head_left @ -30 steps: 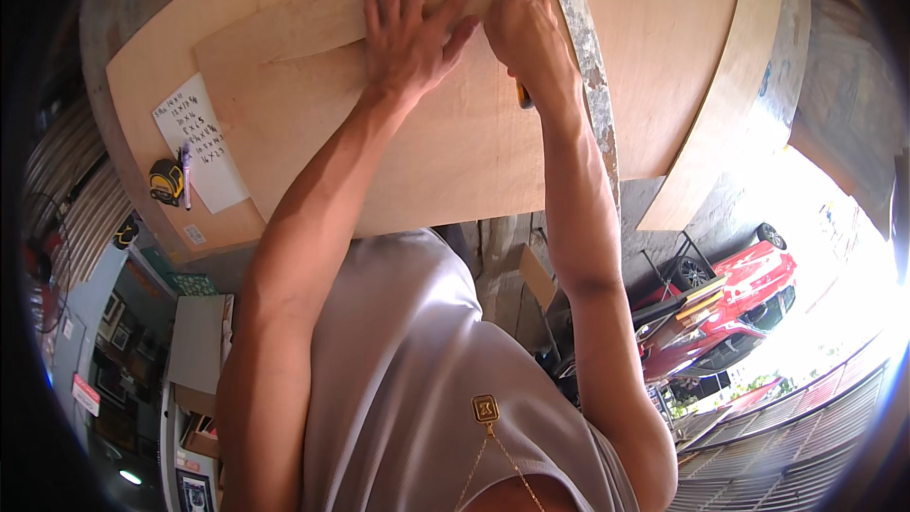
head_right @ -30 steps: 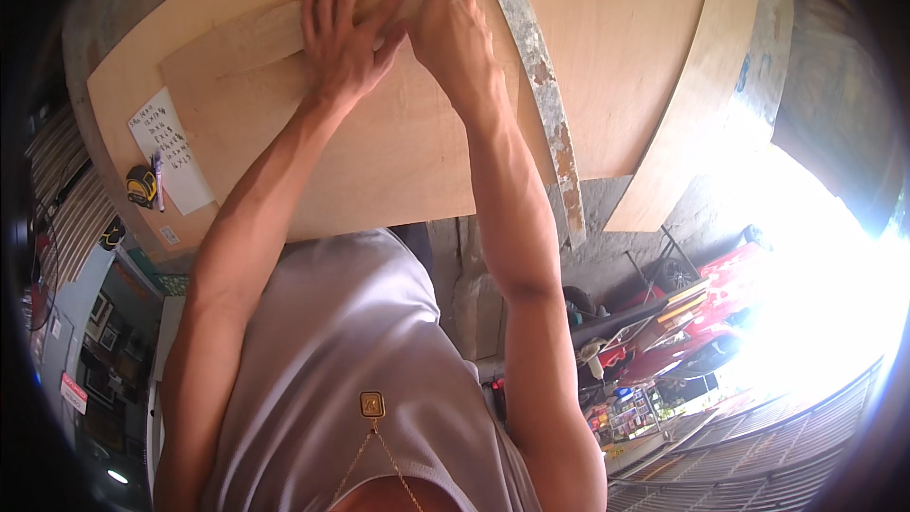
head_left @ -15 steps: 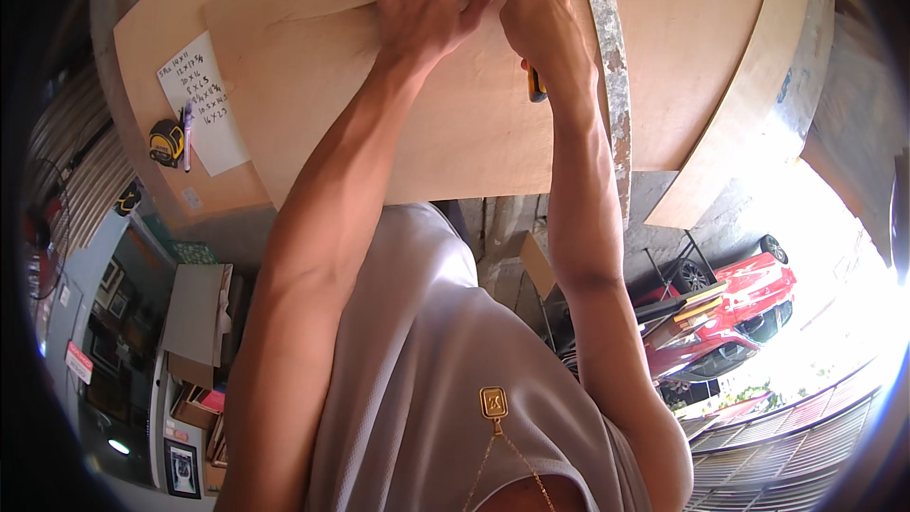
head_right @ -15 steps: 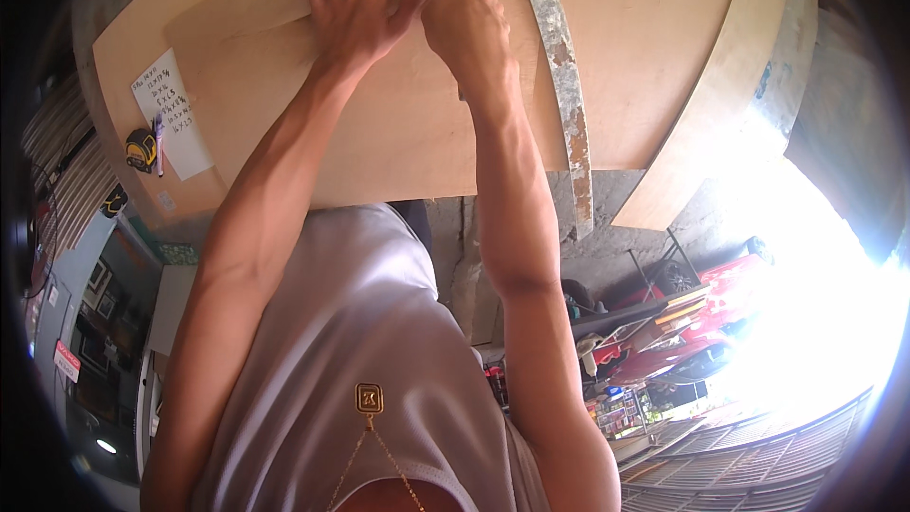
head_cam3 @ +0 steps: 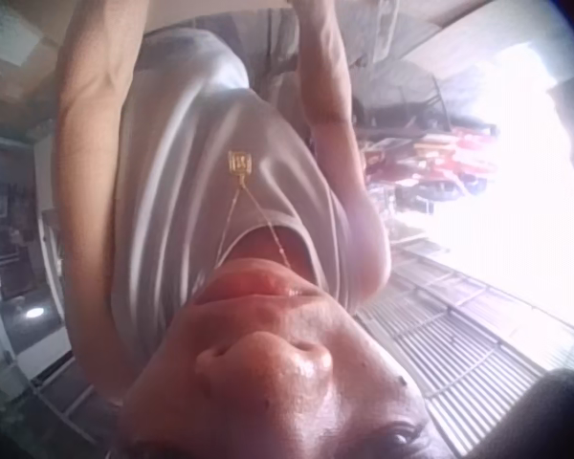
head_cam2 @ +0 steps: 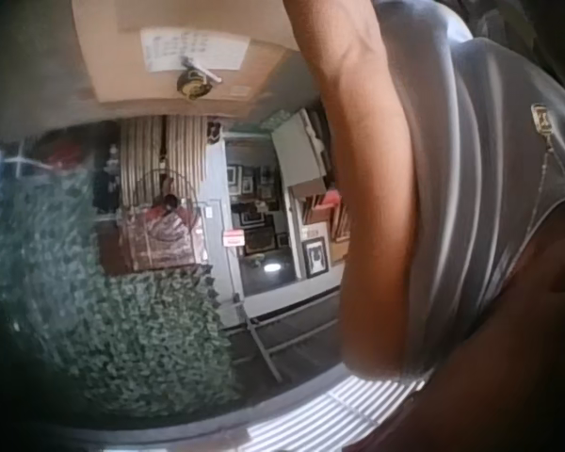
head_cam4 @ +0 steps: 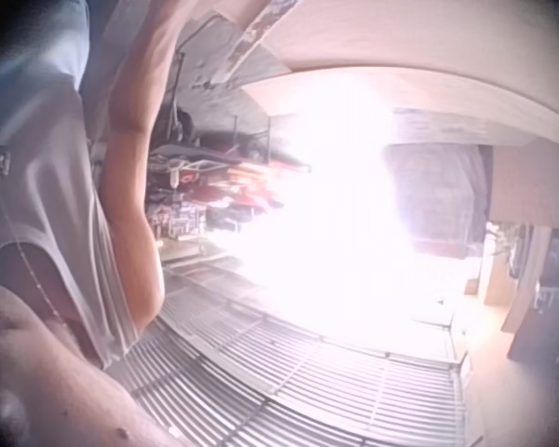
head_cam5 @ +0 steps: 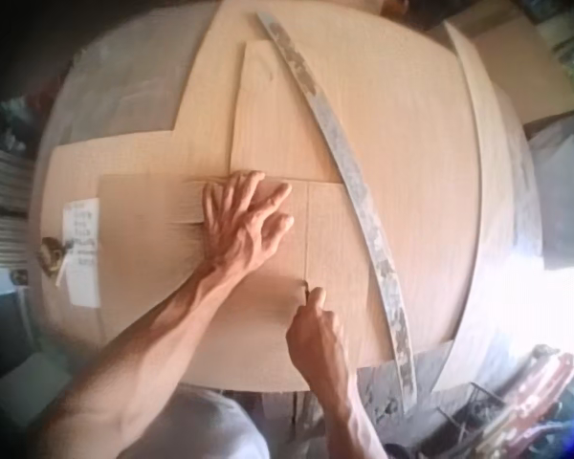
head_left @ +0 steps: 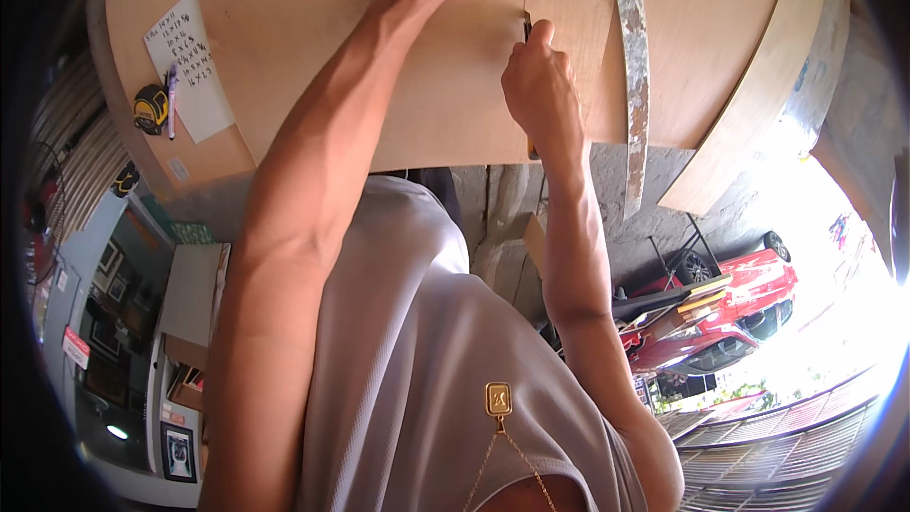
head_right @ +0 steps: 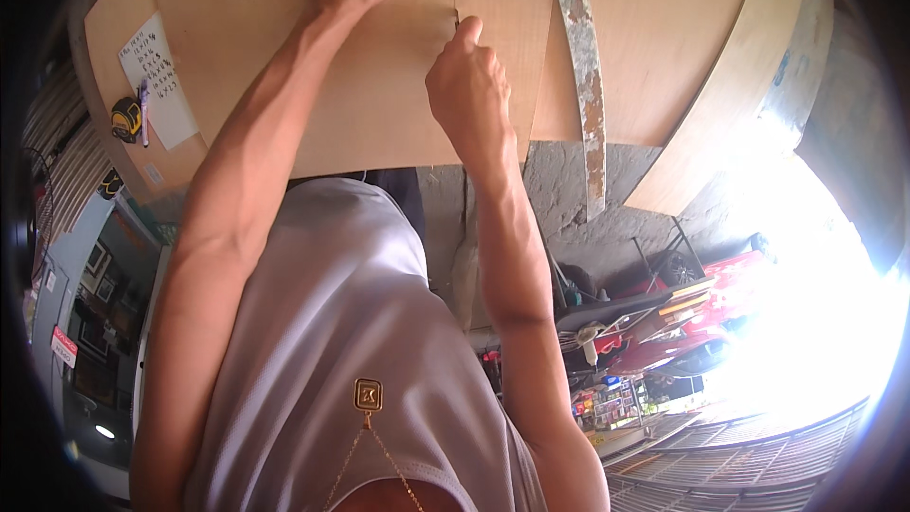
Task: The person measures and cuts thin wooden boards using a metal ruler and a utility knife. They mark dimensions on the wood with a marker and record measurements on a paper list. The person repeats the process for multiple pieces, separating cut sections and organizing them on the workbench.
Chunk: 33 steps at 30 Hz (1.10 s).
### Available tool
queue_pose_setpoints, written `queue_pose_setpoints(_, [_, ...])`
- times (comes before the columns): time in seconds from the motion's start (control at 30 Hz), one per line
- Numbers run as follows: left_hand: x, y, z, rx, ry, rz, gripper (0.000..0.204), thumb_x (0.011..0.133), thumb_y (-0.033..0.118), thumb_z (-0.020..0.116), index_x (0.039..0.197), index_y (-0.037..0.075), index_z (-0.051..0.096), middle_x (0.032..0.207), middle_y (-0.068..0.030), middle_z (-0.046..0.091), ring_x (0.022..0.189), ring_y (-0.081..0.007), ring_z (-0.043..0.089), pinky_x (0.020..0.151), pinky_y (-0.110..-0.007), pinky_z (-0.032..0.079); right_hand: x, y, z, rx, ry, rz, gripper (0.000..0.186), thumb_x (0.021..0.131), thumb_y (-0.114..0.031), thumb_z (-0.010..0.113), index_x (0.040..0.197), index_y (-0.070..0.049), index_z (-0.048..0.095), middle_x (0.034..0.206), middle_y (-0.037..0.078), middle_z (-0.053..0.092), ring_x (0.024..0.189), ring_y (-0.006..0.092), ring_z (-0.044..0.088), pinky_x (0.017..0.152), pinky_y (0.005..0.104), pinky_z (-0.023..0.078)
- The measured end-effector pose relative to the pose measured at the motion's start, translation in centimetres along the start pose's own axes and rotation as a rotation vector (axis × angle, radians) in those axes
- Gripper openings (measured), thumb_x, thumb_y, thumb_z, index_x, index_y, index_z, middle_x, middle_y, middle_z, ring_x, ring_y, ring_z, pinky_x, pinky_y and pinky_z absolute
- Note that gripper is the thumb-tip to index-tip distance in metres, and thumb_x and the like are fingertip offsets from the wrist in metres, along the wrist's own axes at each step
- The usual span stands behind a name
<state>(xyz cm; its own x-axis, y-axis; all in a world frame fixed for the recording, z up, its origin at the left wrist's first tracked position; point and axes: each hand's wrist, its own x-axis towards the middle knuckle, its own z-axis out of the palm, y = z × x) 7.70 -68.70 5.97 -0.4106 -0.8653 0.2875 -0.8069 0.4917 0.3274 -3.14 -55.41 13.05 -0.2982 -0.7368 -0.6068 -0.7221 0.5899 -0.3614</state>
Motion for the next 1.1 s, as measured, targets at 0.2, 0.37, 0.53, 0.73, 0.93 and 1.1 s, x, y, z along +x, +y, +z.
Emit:
queue_pose_setpoints(0.2, [-0.1,0.0,0.1,0.033,0.014,0.013,0.047,0.084,0.04,0.068,0.127,0.023,0.064,0.137,-0.0122,0.049,0.128,-0.0323,0.044,0.105,-0.065,0.026,-6.6,2.7,2.5,0.022,-0.083,0.083,0.017,0.092,-0.009,0.046,0.099,0.005,0.04,0.068,0.031,0.061,0.069,0.0497,0.063,0.061,0.0585,0.051])
queue_pose_setpoints(0.37, [-0.5,-0.2,0.5,0.041,0.013,0.007,0.046,0.088,0.043,0.063,0.129,0.022,0.063,0.139,-0.0125,0.047,0.131,-0.0333,0.041,0.106,-0.065,0.025,-15.8,8.7,8.7,-0.075,-0.271,0.201,0.024,0.092,-0.012,0.049,0.108,0.002,0.04,0.068,0.03,0.062,0.067,0.0483,0.064,0.06,0.057,0.052])
queue_pose_setpoints(0.53, [-0.3,-0.4,0.0,0.003,-0.029,0.022,0.048,0.089,0.044,0.061,0.131,0.021,0.06,0.141,-0.0129,0.045,0.132,-0.0346,0.039,0.108,-0.066,0.023,-22.7,14.4,11.7,0.006,-0.149,0.198,0.024,0.094,-0.014,0.052,0.107,0.0,0.038,0.064,0.028,0.06,0.064,0.0474,0.062,0.055,0.0569,0.048])
queue_pose_setpoints(0.73, [-0.2,-0.7,0.1,-0.009,-0.004,0.029,0.047,0.088,0.046,0.061,0.132,0.027,0.059,0.139,-0.0107,0.046,0.13,-0.0329,0.04,0.106,-0.066,0.023,-8.9,4.0,2.2,0.362,0.156,0.018,0.015,0.097,-0.015,0.049,0.1,-0.002,0.041,0.064,0.029,0.058,0.061,0.05,0.057,0.051,0.0582,0.04])
queue_pose_setpoints(0.93, [-0.1,-0.8,0.6,0.073,-0.022,0.058,0.045,0.09,0.05,0.059,0.132,0.036,0.057,0.136,-0.006,0.046,0.128,-0.0282,0.04,0.105,-0.068,0.024,8.8,-1.9,-3.1,0.198,0.33,-0.195,0.026,0.094,-0.021,0.047,0.096,0.006,0.048,0.071,0.033,0.062,0.069,0.0513,0.061,0.062,0.0564,0.051])
queue_pose_setpoints(1.1, [-0.1,-0.8,0.2,0.056,-0.082,0.006,0.044,0.091,0.05,0.057,0.132,0.036,0.056,0.136,-0.0063,0.045,0.13,-0.0301,0.037,0.106,-0.068,0.022,11.1,-3.9,-4.7,0.18,0.169,-0.096,0.032,0.095,-0.023,0.044,0.095,0.008,0.049,0.075,0.033,0.063,0.075,0.051,0.064,0.068,0.0553,0.053])
